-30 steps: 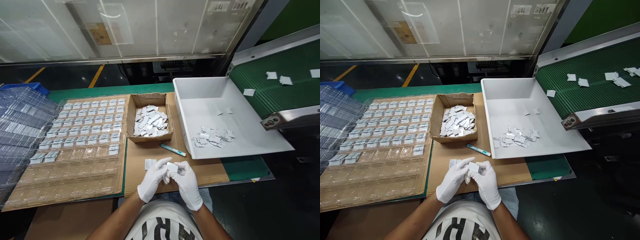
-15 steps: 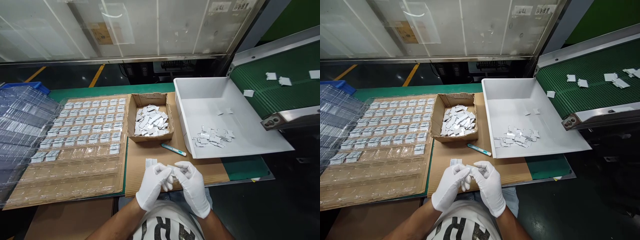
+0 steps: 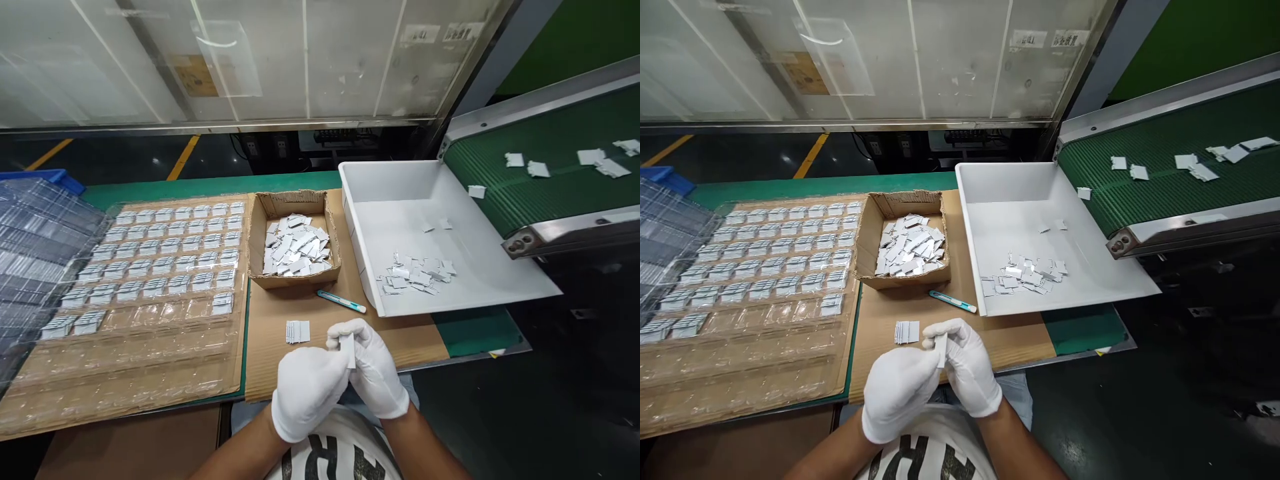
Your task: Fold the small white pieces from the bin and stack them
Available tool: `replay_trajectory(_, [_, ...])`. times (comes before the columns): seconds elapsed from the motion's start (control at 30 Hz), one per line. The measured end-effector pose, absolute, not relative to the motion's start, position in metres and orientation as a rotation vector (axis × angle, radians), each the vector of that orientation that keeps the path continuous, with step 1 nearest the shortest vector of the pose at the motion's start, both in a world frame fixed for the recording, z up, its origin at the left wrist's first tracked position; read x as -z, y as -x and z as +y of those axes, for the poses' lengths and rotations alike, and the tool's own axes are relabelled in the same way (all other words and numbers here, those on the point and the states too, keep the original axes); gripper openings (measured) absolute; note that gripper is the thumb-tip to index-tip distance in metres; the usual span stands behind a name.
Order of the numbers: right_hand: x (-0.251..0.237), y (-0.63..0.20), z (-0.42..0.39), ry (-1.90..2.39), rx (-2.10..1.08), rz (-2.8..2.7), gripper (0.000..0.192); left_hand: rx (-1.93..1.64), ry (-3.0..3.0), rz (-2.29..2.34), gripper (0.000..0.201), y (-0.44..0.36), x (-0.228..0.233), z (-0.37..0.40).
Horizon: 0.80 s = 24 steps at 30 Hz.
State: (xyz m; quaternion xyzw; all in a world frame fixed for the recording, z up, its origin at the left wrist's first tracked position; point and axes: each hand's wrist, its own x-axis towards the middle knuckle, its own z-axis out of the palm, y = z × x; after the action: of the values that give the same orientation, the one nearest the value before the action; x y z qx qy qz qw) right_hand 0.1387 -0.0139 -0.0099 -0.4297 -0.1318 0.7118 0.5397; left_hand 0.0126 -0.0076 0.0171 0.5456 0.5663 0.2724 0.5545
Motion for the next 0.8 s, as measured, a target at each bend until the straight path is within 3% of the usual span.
replay_trajectory(0.13, [0.009, -0.137, -0.012, 0.885, -1.769, -0.243, 0.018, -0.446, -1.885, 1.358, 0.041, -0.014, -0.024, -0.007])
replay_trajectory(0.37, [0.016, -0.134, -0.008, 0.869, -1.848, -0.084, 0.024, -0.573, -2.280, 1.346, 0.020, -0.015, -0.017, -0.011])
replay_trajectory(0.53, [0.021, -0.129, -0.009, 0.834, -1.852, 0.013, 0.022, -0.717, -2.404, 1.289, 0.032, -0.012, -0.013, -0.009])
replay_trajectory(0.8, [0.024, -0.127, -0.008, 0.917, -1.825, 0.073, 0.023, -0.740, -2.687, 1.368, 0.027, -0.015, -0.017, -0.004])
